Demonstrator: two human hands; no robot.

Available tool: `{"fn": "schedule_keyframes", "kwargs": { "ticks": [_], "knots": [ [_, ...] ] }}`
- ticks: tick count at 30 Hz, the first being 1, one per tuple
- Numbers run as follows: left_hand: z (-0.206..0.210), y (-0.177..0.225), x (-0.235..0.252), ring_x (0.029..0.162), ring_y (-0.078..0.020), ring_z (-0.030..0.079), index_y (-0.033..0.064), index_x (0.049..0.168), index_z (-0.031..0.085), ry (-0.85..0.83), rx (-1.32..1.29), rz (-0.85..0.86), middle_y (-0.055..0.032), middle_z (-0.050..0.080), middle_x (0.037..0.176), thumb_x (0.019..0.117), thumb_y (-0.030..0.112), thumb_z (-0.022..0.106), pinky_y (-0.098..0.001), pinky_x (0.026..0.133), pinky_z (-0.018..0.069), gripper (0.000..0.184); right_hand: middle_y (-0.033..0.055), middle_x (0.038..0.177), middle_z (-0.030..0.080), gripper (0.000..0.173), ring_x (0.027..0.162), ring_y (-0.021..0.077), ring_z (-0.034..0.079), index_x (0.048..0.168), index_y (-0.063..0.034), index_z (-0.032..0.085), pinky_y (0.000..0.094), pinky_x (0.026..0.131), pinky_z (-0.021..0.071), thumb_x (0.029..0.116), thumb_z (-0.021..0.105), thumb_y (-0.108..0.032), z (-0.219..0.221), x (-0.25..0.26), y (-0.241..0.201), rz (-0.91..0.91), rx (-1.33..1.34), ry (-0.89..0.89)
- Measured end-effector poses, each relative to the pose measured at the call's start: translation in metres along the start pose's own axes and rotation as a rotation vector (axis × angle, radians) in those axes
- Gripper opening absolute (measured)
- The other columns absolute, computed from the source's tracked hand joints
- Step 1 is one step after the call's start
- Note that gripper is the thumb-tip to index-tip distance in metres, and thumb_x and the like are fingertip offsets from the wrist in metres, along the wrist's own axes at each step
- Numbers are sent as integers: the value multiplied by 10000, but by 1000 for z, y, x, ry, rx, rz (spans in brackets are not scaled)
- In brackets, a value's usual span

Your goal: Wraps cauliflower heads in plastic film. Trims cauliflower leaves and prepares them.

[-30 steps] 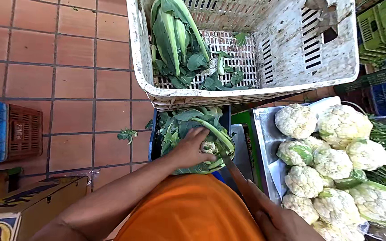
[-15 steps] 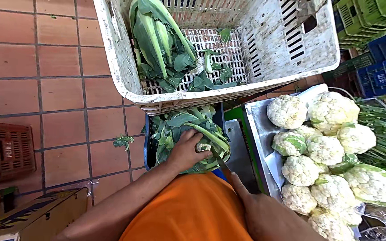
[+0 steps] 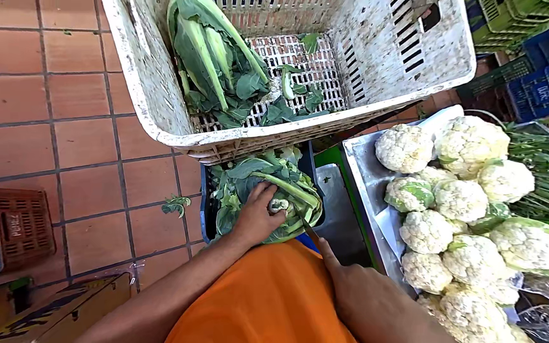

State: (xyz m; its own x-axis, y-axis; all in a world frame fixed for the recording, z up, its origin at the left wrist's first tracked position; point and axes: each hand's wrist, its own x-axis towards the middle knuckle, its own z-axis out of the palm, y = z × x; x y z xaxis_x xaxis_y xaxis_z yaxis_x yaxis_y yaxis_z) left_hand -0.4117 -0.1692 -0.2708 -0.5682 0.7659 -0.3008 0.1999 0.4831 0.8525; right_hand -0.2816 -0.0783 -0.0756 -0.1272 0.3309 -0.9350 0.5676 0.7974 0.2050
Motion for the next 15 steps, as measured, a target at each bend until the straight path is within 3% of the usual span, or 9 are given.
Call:
{"fn": "schedule_keyframes", "kwargs": {
  "ticks": [3, 6, 9, 12, 15],
  "knots": [
    [3, 18, -6, 1367, -365, 484, 44, 1421, 556, 65, 146, -60, -183, 481, 1492, 866, 449, 778, -548, 1076, 473, 721, 210, 979, 694, 786, 926, 428, 704, 1661, -263, 15, 580, 738, 562, 1021, 461, -163, 3, -2, 0, 5, -3, 13],
    [6, 28, 1, 1339, -385, 500, 22, 1466, 468, -34, 183, -283, -224, 409, 1515, 804, 668, 759, -552, 1043, 499, 970, 210, 965, 694, 773, 918, 425, 706, 1662, -255, 4, 566, 730, 564, 1028, 433, -150, 7, -8, 0, 17, -29, 11],
    [5, 20, 11, 1308, -393, 543, 56, 1522, 398, -90, 39, -366, -225, 441, 1517, 830, 554, 790, -605, 1029, 491, 938, 211, 983, 693, 772, 930, 427, 704, 1662, -260, 0, 569, 740, 564, 1029, 430, -151, 7, -4, -1, 13, -29, 10],
    [5, 6, 10, 1222, -324, 610, 114, 1440, 496, -51, -96, -329, -169, 594, 1362, 810, 399, 821, -597, 996, 511, 764, 215, 966, 694, 771, 913, 429, 706, 1663, -257, 25, 576, 727, 564, 1023, 443, -153, 9, -5, 0, 6, -32, 28],
    [3, -3, 14, 1204, -281, 627, 130, 1410, 531, -39, -149, -305, -137, 636, 1301, 769, 315, 835, -567, 1005, 521, 734, 207, 913, 697, 744, 866, 427, 710, 1665, -243, 30, 560, 695, 563, 1039, 422, -152, 11, -13, 0, 1, -61, 51]
  ]
}}
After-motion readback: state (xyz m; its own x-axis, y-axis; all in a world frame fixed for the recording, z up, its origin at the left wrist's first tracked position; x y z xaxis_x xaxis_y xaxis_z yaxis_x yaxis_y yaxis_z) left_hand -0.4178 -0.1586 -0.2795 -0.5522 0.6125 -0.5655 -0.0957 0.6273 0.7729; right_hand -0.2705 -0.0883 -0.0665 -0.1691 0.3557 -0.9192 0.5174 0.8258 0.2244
